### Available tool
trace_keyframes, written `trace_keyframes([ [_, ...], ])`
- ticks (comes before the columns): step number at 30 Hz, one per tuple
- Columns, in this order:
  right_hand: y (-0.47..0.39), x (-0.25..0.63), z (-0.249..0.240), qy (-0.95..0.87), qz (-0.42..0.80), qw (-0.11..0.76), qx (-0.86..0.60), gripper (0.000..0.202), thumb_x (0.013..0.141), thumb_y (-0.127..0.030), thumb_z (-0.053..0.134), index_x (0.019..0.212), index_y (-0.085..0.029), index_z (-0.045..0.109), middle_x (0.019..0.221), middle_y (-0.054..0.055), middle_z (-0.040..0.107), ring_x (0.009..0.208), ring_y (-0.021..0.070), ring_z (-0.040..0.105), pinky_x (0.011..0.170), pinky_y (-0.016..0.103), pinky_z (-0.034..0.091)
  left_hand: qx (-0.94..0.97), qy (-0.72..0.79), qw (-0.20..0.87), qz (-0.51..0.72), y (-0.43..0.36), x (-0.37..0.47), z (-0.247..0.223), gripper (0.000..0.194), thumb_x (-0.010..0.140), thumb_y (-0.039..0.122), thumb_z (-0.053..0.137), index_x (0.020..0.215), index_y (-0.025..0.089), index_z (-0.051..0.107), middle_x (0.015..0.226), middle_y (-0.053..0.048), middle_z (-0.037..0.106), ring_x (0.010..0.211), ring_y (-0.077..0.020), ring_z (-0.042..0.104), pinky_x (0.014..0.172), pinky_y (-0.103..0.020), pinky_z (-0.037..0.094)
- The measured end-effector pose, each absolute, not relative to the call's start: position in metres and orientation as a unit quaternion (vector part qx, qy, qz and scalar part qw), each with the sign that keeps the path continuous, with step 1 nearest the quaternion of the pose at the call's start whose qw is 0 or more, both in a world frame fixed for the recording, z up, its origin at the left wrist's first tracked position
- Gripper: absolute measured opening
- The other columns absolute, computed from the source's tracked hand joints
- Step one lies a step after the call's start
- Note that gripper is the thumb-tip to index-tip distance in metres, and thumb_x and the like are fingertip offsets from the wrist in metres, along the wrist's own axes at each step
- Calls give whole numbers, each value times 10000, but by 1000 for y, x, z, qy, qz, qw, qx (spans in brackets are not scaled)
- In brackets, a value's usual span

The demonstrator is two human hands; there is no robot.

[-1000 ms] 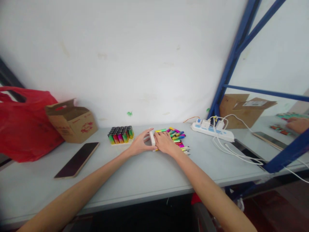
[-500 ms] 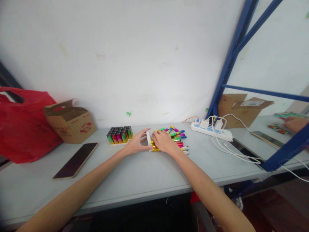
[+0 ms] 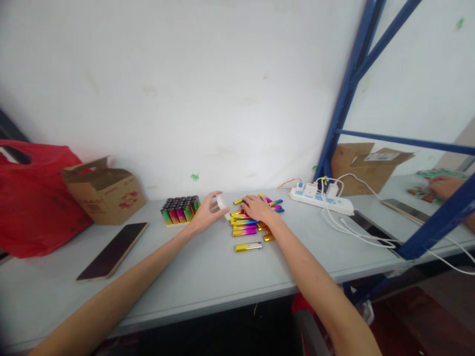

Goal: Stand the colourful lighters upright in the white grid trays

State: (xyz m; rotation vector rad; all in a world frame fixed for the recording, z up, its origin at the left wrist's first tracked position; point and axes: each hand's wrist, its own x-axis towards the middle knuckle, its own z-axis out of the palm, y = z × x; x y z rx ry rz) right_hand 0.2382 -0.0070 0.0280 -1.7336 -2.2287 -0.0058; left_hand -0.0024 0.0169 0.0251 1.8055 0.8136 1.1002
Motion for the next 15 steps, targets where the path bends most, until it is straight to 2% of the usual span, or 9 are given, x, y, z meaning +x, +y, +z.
trace_keyframes([
  [4,-7,240,27,-780,15,144,-609,393,1100,-392,402,1334,-217,665,1410,130,657,1323,260,575,1153,438,386,633,357,524,444,42,22,33,740,756,528,872,1365,275,536,1381,-95,610,1194,-261,684,1080,-425,544],
  [6,-10,241,30,-783,11,141,-606,381,1098,-371,412,1313,-210,682,1369,134,679,1306,253,586,1146,421,396,620,350,556,429,57,38,39,693,815,624,786,1354,267,537,1290,-96,672,1131,-239,716,1029,-399,578],
  [9,-15,242,34,-799,-2,137,-585,361,1103,-312,406,1267,-196,706,1300,128,712,1276,236,603,1136,387,409,628,351,571,396,80,59,44,627,898,728,621,1225,193,597,1087,-140,744,1002,-258,760,930,-400,626],
  [11,-18,242,37,-809,-13,139,-572,367,1110,-286,387,1251,-188,711,1286,121,718,1263,227,611,1127,371,418,640,366,555,385,93,68,44,604,931,718,583,1168,163,606,1004,-162,755,949,-271,769,891,-409,637],
  [15,-19,243,37,-809,-13,146,-570,358,1114,-295,398,1240,-194,717,1276,112,721,1250,215,620,1113,356,430,681,407,462,396,114,63,39,516,966,578,624,1267,165,551,998,-124,750,946,-252,751,911,-433,618],
])
